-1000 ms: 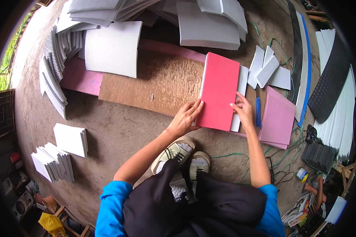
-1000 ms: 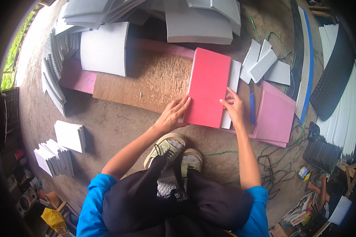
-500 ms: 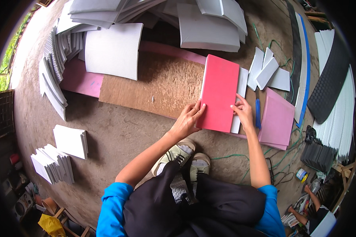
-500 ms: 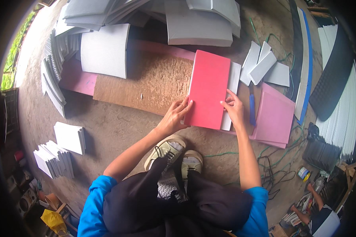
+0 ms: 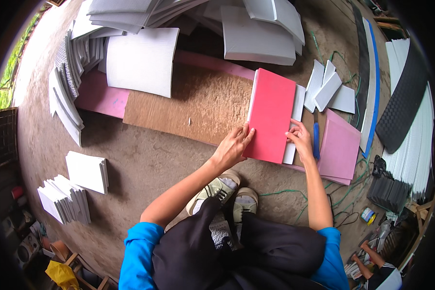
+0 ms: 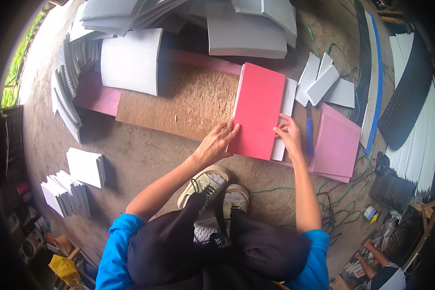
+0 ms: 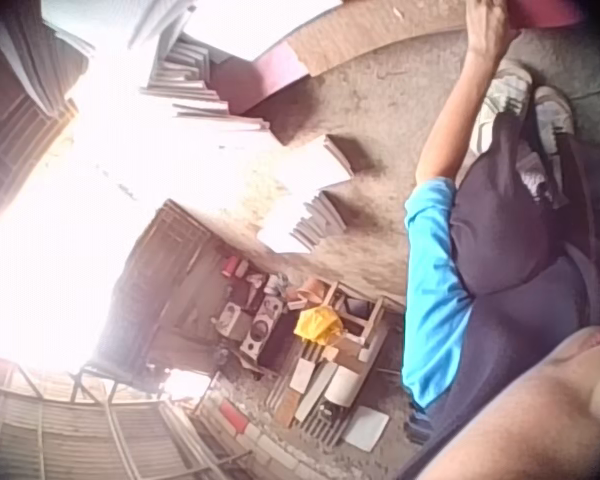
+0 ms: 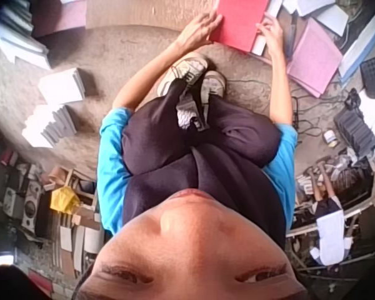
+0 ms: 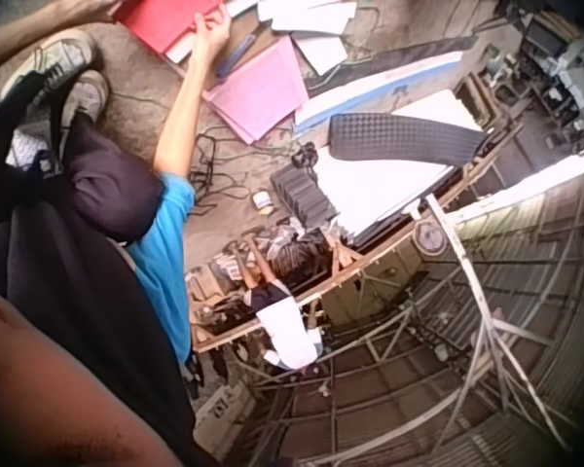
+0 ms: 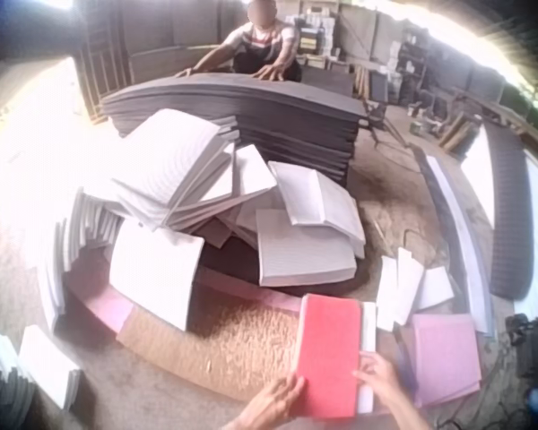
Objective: The person sits on the floor and repeatedly places white foam sheets on a pink foam sheet, then uses a blue utility knife to trim the white sheets to size. Trimmed pieces are set aside, and the process continues with multiple sheets.
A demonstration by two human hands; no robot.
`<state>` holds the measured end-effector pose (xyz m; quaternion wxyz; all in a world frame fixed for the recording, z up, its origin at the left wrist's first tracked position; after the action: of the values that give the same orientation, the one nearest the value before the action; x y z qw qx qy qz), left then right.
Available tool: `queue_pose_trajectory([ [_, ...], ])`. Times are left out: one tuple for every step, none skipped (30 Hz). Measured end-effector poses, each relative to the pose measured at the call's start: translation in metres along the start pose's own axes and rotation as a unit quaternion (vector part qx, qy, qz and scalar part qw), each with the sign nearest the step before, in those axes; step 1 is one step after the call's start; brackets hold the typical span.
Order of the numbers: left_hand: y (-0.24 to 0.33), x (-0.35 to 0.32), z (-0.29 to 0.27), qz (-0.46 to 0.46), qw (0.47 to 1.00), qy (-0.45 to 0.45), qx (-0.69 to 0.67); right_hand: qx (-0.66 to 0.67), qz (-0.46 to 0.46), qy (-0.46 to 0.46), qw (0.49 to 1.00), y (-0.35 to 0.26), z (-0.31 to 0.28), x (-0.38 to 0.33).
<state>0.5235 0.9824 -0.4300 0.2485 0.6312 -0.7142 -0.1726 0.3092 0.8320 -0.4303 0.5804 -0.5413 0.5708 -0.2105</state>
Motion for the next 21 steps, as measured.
queue_pose_trajectory([
  [0.001, 0.0, 0.001, -0.003, 1.0, -0.001, 0.006, 0.001, -0.001, 0.001, 1.0, 0.001, -0.001, 0.0],
  [0.002, 0.0, 0.002, -0.006, 1.0, -0.003, 0.013, 0.002, -0.003, 0.002, 1.0, -0.001, 0.0, -0.001],
  [0.002, 0.0, 0.003, -0.009, 1.0, -0.004, 0.019, 0.0, -0.002, 0.003, 1.0, -0.002, 0.002, -0.002],
  [0.002, -0.001, 0.003, -0.012, 1.0, 0.002, 0.01, -0.002, -0.001, 0.004, 1.0, -0.003, 0.003, -0.002],
  [0.002, -0.002, 0.003, -0.014, 1.0, 0.008, 0.0, -0.004, 0.001, 0.007, 1.0, -0.005, 0.004, -0.003],
  [0.002, -0.002, 0.003, -0.015, 1.0, 0.014, -0.011, -0.005, -0.001, 0.007, 1.0, -0.005, 0.004, -0.003],
  [0.002, -0.002, 0.003, -0.014, 0.999, 0.021, -0.019, -0.005, -0.003, 0.007, 1.0, -0.005, 0.004, -0.002],
  [0.001, -0.003, 0.003, -0.014, 0.999, 0.028, -0.027, -0.005, -0.005, 0.005, 1.0, -0.005, 0.004, -0.001],
  [0.001, -0.003, 0.003, -0.014, 0.999, 0.035, -0.035, -0.007, -0.005, 0.003, 1.0, -0.004, 0.003, -0.001],
  [0.001, -0.003, 0.004, -0.013, 0.999, 0.035, -0.037, -0.008, -0.004, 0.0, 1.0, -0.004, 0.003, -0.002],
  [0.001, -0.003, 0.004, -0.015, 0.999, 0.035, -0.039, -0.01, -0.003, -0.004, 1.0, -0.004, 0.003, -0.001],
  [0.0, -0.002, 0.004, -0.016, 0.998, 0.035, -0.041, -0.01, -0.004, 0.001, 1.0, -0.004, 0.004, 0.0],
  [-0.001, -0.002, 0.004, -0.017, 0.998, 0.033, -0.042, -0.01, -0.005, 0.006, 1.0, -0.003, 0.005, 0.001],
  [-0.001, -0.002, 0.004, -0.015, 0.998, 0.031, -0.043, -0.009, -0.006, 0.013, 1.0, -0.003, 0.005, 0.001],
  [-0.002, -0.002, 0.004, -0.014, 0.999, 0.029, -0.044, -0.016, -0.006, 0.017, 1.0, -0.003, 0.006, 0.001],
  [-0.003, -0.002, 0.004, -0.018, 0.998, 0.022, -0.055, -0.023, -0.005, 0.02, 1.0, -0.002, 0.007, 0.002],
  [-0.004, -0.001, 0.0, -0.021, 0.998, 0.014, -0.065, -0.03, -0.004, 0.025, 0.999, -0.002, 0.007, 0.003],
  [-0.006, 0.001, -0.003, -0.024, 0.997, 0.006, -0.076, -0.042, -0.003, 0.032, 0.999, -0.001, 0.008, 0.004],
  [-0.01, 0.004, -0.005, -0.053, 0.992, 0.001, -0.112, -0.054, -0.001, 0.04, 0.998, 0.001, 0.008, 0.004],
  [-0.016, 0.008, -0.008, -0.082, 0.986, -0.002, -0.147, -0.066, 0.0, 0.046, 0.997, 0.002, 0.009, 0.006],
  [-0.017, 0.016, -0.015, -0.109, 0.977, -0.007, -0.183, -0.076, 0.004, 0.045, 0.996, 0.003, 0.007, 0.008],
])
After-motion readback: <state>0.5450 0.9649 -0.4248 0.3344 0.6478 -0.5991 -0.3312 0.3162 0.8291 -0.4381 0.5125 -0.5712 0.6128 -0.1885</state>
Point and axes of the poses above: each hand's wrist, its own x-axis towards the middle knuckle, its own z-axis out of the palm, y = z × x, the point moved 1 cm from there along x, towards the middle knuckle, and after that the axes turned 7 degrees about y, right-handed, at the moved point
